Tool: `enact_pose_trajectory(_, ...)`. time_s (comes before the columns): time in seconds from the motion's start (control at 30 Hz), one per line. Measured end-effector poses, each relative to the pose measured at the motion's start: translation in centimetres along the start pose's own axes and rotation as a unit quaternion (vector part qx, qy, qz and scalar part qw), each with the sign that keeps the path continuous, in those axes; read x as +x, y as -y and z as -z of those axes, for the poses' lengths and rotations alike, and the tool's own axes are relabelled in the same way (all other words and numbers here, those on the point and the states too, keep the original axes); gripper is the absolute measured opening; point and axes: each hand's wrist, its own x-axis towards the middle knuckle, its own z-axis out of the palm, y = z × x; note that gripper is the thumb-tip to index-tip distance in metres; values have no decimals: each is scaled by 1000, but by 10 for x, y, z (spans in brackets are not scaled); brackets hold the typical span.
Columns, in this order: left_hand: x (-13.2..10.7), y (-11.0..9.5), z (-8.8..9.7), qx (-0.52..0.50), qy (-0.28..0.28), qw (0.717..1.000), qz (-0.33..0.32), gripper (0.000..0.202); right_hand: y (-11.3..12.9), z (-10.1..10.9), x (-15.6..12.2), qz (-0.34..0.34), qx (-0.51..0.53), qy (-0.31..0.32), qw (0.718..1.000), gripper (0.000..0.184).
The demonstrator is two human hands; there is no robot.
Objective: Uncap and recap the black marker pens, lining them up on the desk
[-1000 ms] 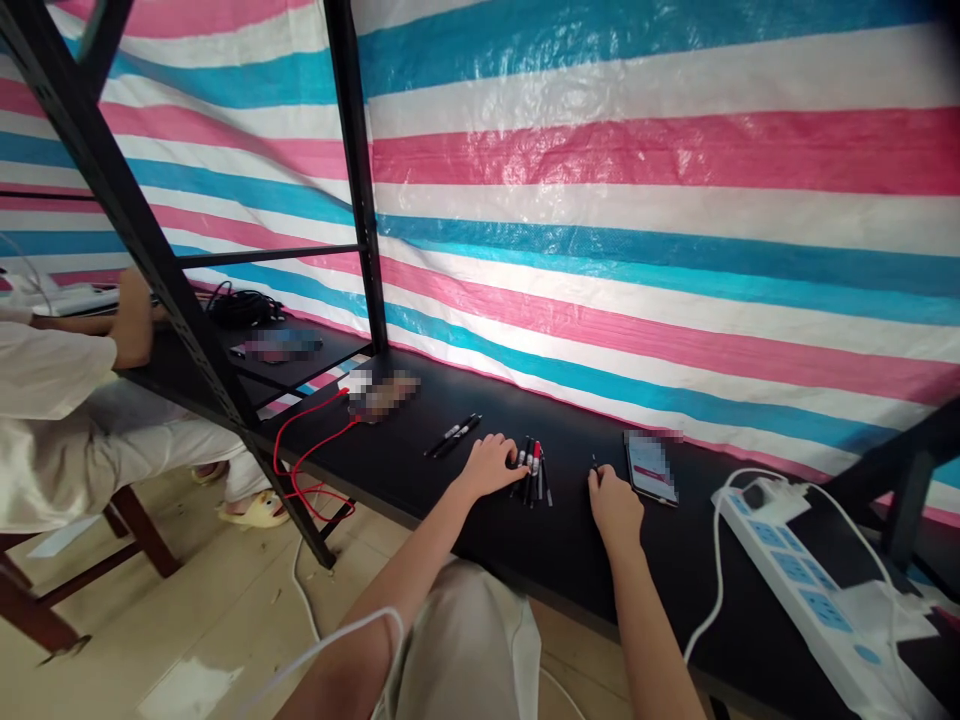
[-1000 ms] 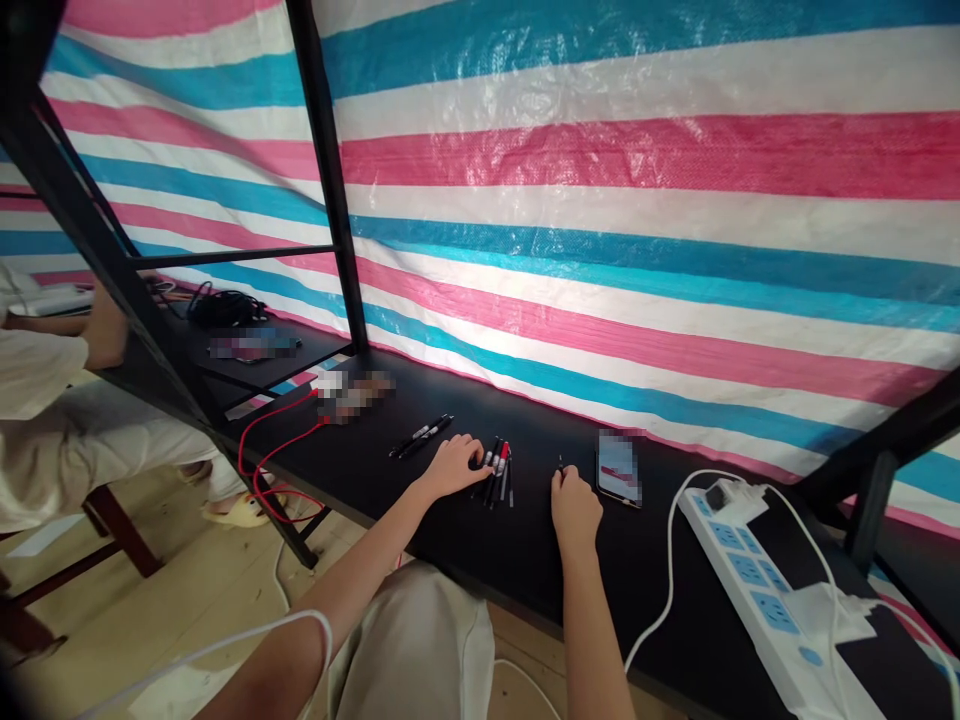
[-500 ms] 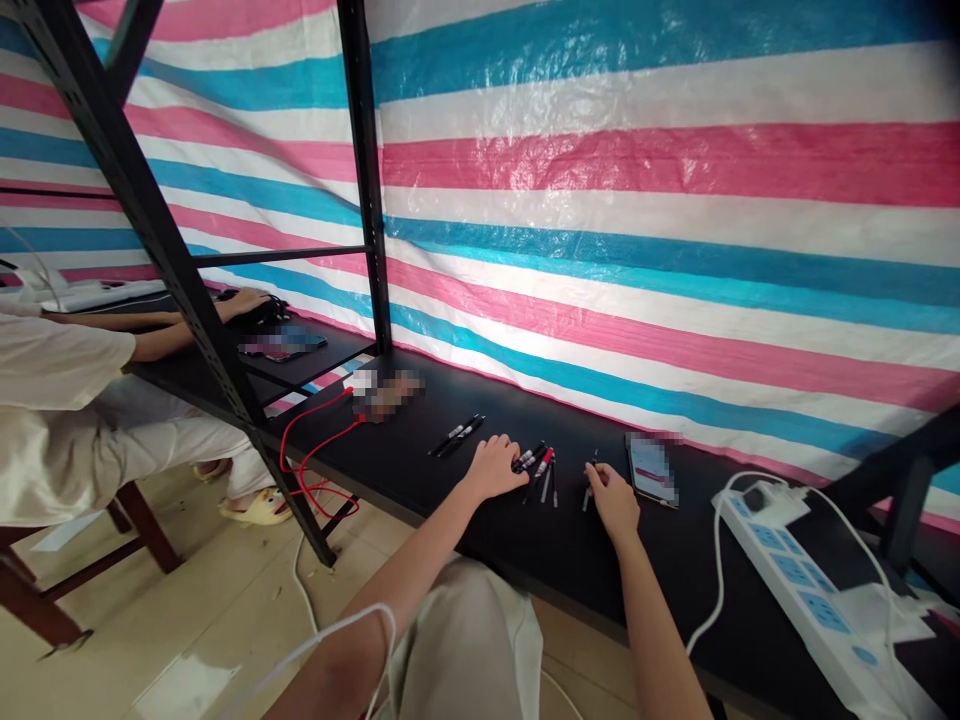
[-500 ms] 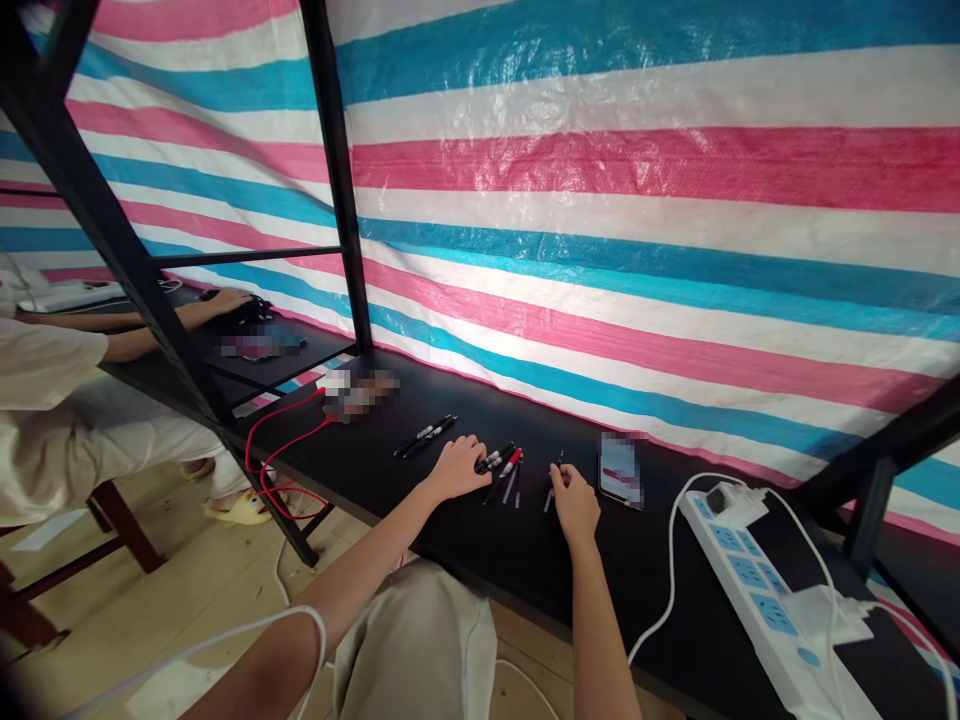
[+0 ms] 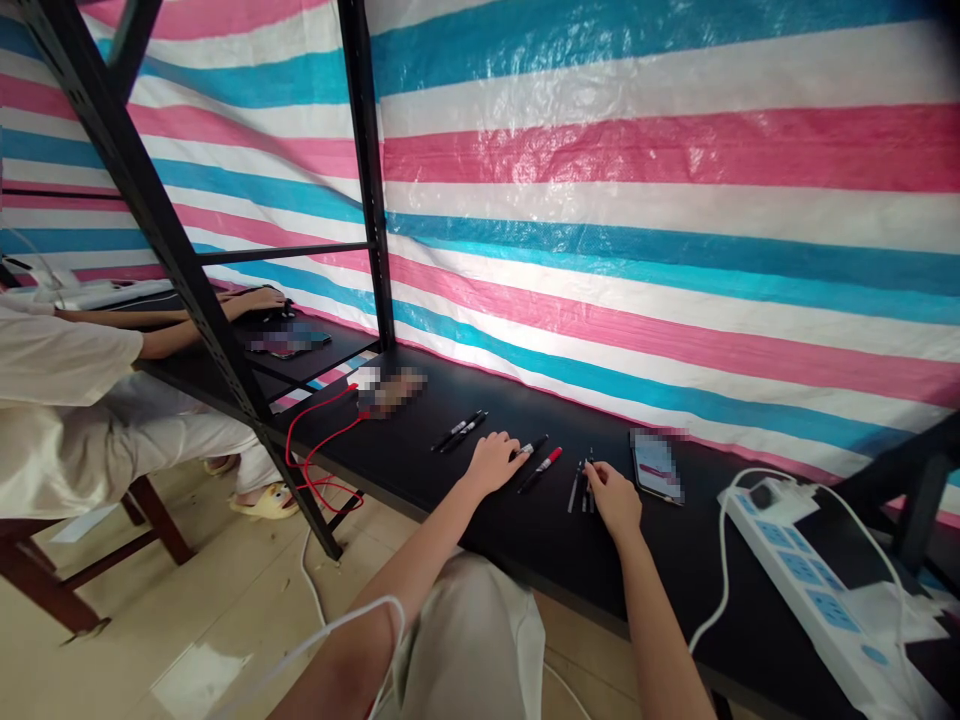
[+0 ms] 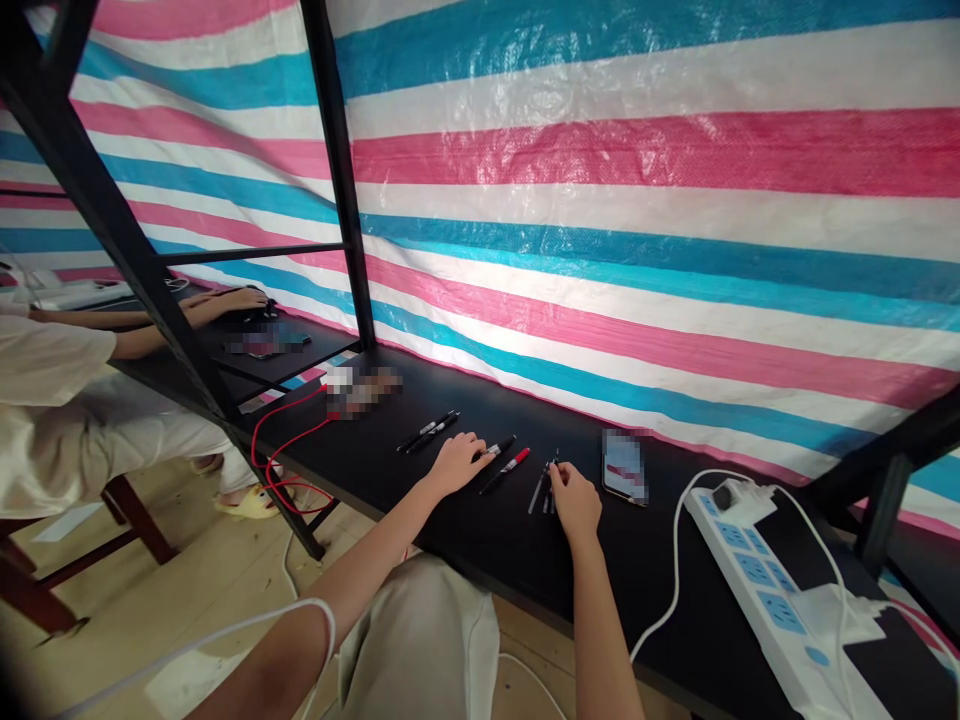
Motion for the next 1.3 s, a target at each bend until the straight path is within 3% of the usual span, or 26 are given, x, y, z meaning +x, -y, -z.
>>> enact_pose_trajectory(0.17,2,1,-1,-41,18,999,-16,37,3,-3,-3,56,35,-13,998,34)
enact_pose_trajectory(0.33,4,2,-1,-112,30,992,-48,31,7,-4,-8,121,109,12,987,36)
enact_pose_trajectory(0.57,4,2,0,-167,31,982,-83,25,5,-5,-6,151,148,32,977,43)
enact_pose_trajectory(0.73,1,-2,8,-172,0,983,-66,22,3,-6,-3,143,232,19,962,41)
enact_pose_trajectory(0.87,-1,-6,14,-153,-17,987,-44,21,-1,-9,3,103,359,1,927,41)
enact_pose_trajectory(1.07,-2,-7,12,-138,-25,987,-76,21,-4,-8,7,49,550,26,833,42)
enact_pose_trajectory(1.17,-1,-7,10,-120,-18,990,-74,22,-4,-4,7,27,582,16,813,45)
enact_pose_trajectory(1.3,0,-8,9,-101,-10,992,-78,21,-4,-1,7,13,588,32,808,44)
